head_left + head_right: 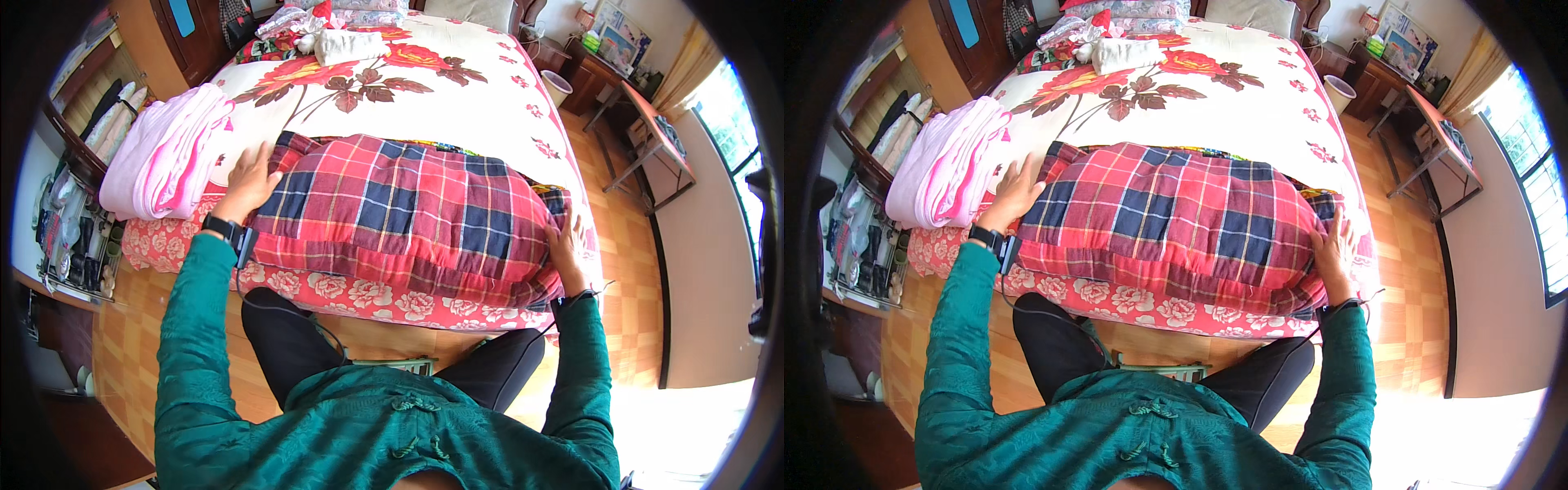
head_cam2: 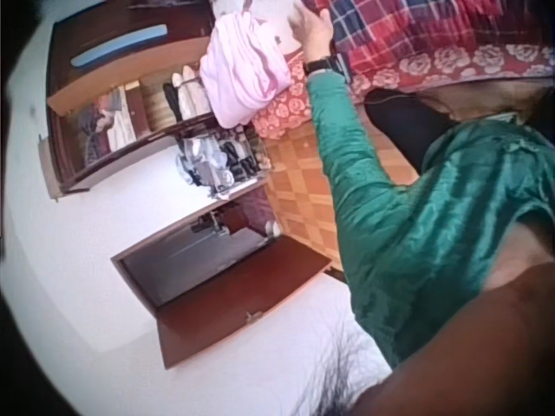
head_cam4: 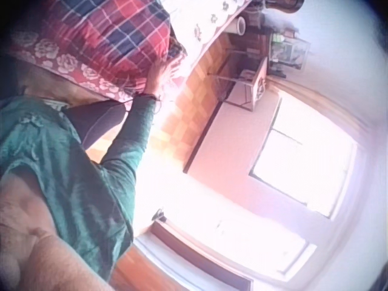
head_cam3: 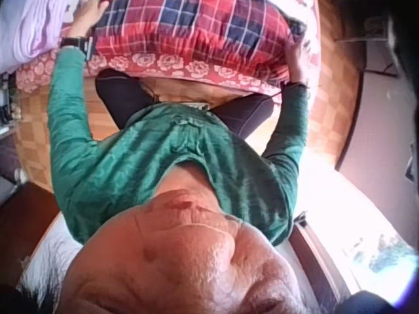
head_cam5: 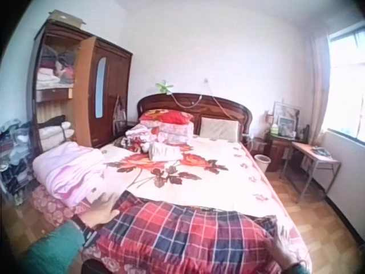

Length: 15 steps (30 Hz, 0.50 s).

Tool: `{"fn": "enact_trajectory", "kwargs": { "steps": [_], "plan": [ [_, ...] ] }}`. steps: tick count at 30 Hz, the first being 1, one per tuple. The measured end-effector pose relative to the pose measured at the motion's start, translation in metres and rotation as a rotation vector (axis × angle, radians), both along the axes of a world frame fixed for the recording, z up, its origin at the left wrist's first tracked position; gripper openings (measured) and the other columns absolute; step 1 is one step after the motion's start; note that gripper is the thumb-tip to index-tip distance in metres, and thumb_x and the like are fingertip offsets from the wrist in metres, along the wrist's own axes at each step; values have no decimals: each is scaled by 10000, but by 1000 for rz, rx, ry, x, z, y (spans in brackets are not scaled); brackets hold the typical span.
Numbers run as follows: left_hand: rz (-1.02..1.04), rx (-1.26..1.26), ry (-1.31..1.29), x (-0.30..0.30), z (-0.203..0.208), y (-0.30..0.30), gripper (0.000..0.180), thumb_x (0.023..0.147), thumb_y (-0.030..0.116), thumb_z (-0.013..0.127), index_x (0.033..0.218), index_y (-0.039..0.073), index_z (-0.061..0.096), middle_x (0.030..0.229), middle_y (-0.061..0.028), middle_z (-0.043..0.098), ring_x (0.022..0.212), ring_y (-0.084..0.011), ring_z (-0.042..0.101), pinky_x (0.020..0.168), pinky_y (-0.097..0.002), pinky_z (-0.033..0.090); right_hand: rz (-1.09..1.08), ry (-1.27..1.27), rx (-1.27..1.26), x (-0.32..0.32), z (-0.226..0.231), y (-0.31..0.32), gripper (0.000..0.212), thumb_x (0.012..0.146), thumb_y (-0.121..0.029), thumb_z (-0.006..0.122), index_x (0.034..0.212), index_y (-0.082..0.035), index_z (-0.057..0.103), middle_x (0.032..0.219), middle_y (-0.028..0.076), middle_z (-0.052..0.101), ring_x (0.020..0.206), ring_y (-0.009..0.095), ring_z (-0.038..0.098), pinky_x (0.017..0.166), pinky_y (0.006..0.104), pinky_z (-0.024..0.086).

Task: The person folds a red and blue plaid blanket on a bed. They smooth and align the edges, fold the sides inward, then fold the blanket in half and again to form a compact rectangular stack.

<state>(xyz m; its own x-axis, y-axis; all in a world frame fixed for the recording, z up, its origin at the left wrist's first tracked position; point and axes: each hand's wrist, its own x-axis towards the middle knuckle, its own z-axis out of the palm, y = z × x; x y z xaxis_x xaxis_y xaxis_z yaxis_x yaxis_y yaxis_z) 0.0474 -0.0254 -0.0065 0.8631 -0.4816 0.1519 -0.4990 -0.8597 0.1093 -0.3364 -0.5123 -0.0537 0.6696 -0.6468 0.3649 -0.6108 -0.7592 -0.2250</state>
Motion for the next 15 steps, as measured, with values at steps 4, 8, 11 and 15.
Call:
{"fn": "enact_trajectory", "kwargs": {
  "steps": [4, 8, 11, 15],
  "plan": [
    [-413, -133, -430, -52, 15, -19, 603, 909, 367, 559, 1440, 164, 360, 1456, -247, 306, 1340, -407, 308, 1102, -524, 242, 286, -42, -317, 17, 38, 79, 682, 906, -346, 570, 1476, -135, 262, 1503, 233, 252, 1395, 420, 219, 1122, 529, 175],
    [-191, 149, 26, -72, -41, -10, 561, 954, 529, 383, 1428, 228, 399, 1503, -183, 277, 1371, -387, 271, 1115, -523, 226, 166, 282, -322, 1, 3, 93, 652, 926, -459, 477, 1467, -133, 316, 1518, 191, 261, 1409, 372, 224, 1145, 495, 138],
    [-169, -43, 330, -40, -80, -5, 589, 948, 577, 344, 1430, 243, 394, 1495, -193, 296, 1361, -407, 288, 1103, -494, 267, 56, 431, -64, -7, -43, 71, 664, 940, -475, 426, 1464, -84, 307, 1505, 194, 292, 1404, 349, 246, 1148, 459, 160],
    [-252, -138, 347, -15, -106, 6, 578, 953, 540, 378, 1423, 205, 405, 1444, -244, 360, 1335, -400, 345, 1091, -447, 307, 224, 283, -36, -7, -60, 36, 614, 966, -435, 382, 1459, -78, 309, 1498, 197, 301, 1399, 338, 261, 1142, 453, 182]
  ]
}}
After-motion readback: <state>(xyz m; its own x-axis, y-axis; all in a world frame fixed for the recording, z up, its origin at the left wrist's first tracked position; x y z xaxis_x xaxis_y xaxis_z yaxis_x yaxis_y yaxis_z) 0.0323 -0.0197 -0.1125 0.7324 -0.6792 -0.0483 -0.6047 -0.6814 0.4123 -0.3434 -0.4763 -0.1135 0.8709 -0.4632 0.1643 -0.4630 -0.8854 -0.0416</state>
